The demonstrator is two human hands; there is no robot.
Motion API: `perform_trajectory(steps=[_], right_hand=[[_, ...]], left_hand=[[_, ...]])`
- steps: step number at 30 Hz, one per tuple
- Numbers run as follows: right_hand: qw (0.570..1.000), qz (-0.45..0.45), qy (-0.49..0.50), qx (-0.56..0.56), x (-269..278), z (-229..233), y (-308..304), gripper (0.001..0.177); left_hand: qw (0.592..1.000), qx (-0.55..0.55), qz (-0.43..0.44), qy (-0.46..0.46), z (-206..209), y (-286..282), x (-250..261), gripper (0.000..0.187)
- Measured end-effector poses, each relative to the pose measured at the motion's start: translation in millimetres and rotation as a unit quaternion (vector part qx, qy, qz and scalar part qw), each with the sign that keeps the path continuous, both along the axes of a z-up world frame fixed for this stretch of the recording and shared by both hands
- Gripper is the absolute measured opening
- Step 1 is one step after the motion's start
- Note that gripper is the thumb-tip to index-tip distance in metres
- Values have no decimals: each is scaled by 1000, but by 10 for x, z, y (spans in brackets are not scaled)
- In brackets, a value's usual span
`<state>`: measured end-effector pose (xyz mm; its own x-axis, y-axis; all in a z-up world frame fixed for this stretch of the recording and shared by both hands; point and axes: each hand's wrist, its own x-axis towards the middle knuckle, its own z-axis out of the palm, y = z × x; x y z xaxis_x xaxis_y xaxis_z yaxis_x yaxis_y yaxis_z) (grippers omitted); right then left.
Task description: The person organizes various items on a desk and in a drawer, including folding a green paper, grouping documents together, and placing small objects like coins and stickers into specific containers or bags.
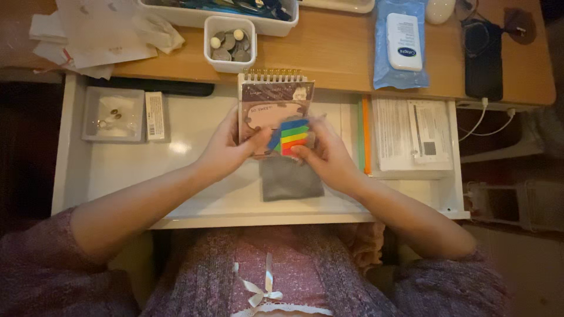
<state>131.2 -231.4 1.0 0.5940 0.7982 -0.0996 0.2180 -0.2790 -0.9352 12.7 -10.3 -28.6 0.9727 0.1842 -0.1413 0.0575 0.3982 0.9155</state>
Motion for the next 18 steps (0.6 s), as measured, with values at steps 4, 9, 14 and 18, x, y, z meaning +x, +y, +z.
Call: perform_trajectory(steps=[4, 9, 14, 18], right_hand=[[997, -22, 66, 32, 5, 97, 23, 66], [992, -13, 93, 81, 94, 27, -46, 49], [977, 1, 181, 112, 105, -114, -70, 52], [973, 9, 222, 67, 77, -113, -94, 54]], left_hand=[[1000, -13, 0, -7, -49, -11, 7, 53], [999, 4, 47, 10, 36, 30, 28, 58], [998, 41, 54, -4, 84, 13, 8, 60], [994, 92, 48, -28, 12, -16, -17, 59]])
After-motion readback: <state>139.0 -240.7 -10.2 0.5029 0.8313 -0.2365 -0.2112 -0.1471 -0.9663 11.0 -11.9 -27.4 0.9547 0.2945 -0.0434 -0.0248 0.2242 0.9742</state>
